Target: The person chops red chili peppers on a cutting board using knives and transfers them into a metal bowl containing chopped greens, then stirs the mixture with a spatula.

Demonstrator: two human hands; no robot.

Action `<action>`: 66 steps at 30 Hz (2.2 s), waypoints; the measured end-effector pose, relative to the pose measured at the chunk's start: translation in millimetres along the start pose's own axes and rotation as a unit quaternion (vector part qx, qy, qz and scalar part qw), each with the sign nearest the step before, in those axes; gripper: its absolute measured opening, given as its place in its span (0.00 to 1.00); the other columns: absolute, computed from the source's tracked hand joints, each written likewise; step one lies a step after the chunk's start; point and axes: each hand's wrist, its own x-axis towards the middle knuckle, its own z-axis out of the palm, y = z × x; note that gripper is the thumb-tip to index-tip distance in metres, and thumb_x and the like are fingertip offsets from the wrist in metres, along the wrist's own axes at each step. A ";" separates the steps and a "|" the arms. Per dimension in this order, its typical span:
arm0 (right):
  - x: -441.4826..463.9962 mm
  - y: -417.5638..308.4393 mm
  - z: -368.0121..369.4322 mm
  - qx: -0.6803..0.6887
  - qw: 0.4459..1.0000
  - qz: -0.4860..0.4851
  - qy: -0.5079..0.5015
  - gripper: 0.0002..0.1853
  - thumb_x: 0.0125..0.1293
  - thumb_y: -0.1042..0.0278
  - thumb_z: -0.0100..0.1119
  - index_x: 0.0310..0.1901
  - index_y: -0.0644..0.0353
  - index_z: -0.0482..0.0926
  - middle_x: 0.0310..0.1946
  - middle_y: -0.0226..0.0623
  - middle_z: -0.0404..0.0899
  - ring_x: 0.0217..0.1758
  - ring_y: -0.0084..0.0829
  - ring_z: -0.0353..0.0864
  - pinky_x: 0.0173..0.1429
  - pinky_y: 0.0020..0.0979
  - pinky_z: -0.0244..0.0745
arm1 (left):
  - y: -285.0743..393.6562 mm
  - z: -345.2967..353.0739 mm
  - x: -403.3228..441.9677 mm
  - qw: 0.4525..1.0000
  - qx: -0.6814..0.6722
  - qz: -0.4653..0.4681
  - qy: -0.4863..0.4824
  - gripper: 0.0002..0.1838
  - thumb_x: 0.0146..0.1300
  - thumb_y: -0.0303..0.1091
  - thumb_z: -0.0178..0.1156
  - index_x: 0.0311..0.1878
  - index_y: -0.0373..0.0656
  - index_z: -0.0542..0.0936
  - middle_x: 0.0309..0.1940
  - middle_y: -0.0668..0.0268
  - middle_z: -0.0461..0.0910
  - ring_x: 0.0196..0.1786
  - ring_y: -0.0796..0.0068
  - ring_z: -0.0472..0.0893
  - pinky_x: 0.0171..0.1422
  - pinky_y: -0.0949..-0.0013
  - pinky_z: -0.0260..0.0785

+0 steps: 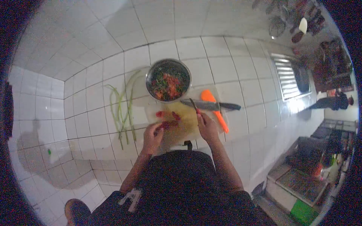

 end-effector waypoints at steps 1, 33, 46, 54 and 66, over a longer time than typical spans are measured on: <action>-2.2 4.5 1.1 -0.004 0.999 0.038 -0.032 0.22 0.78 0.50 0.49 0.57 0.60 0.80 0.33 0.48 0.83 0.36 0.44 0.86 0.43 0.42 0.77 | 3.5 1.9 -0.6 1.000 0.011 0.007 0.016 0.15 0.65 0.34 0.66 0.52 0.38 0.83 0.45 0.54 0.81 0.47 0.53 0.82 0.53 0.56 0.77; 63.0 -102.0 2.8 0.067 0.982 -0.048 -0.167 0.17 0.77 0.60 0.56 0.58 0.64 0.78 0.27 0.33 0.76 0.31 0.20 0.73 0.36 0.28 0.70 | 65.4 -7.6 126.5 0.781 -0.555 -0.285 -0.025 0.16 0.73 0.30 0.61 0.59 0.31 0.79 0.51 0.56 0.85 0.50 0.64 0.87 0.59 0.64 0.80; 138.5 -107.7 -10.5 0.076 0.995 -0.054 -0.034 0.15 0.74 0.61 0.62 0.53 0.64 0.78 0.25 0.25 0.72 0.29 0.16 0.66 0.34 0.24 0.65 | 60.2 -12.0 172.2 0.998 -0.065 -0.023 0.016 0.15 0.68 0.36 0.66 0.51 0.35 0.82 0.41 0.57 0.83 0.42 0.62 0.85 0.46 0.62 0.77; 117.1 -86.5 -11.0 0.130 0.990 -0.019 -0.045 0.14 0.75 0.63 0.60 0.54 0.64 0.78 0.30 0.20 0.70 0.32 0.13 0.64 0.36 0.21 0.64 | 57.5 19.3 206.9 0.980 0.162 0.111 -0.008 0.11 0.64 0.33 0.66 0.46 0.38 0.80 0.38 0.54 0.80 0.41 0.49 0.82 0.43 0.52 0.75; 100.9 -96.6 -11.5 0.044 0.988 0.031 -0.143 0.19 0.74 0.57 0.59 0.57 0.64 0.77 0.34 0.48 0.82 0.31 0.37 0.81 0.40 0.37 0.76 | 57.1 11.2 193.7 0.987 -0.117 -0.105 -0.025 0.11 0.66 0.35 0.68 0.44 0.39 0.80 0.34 0.64 0.81 0.40 0.71 0.83 0.43 0.66 0.74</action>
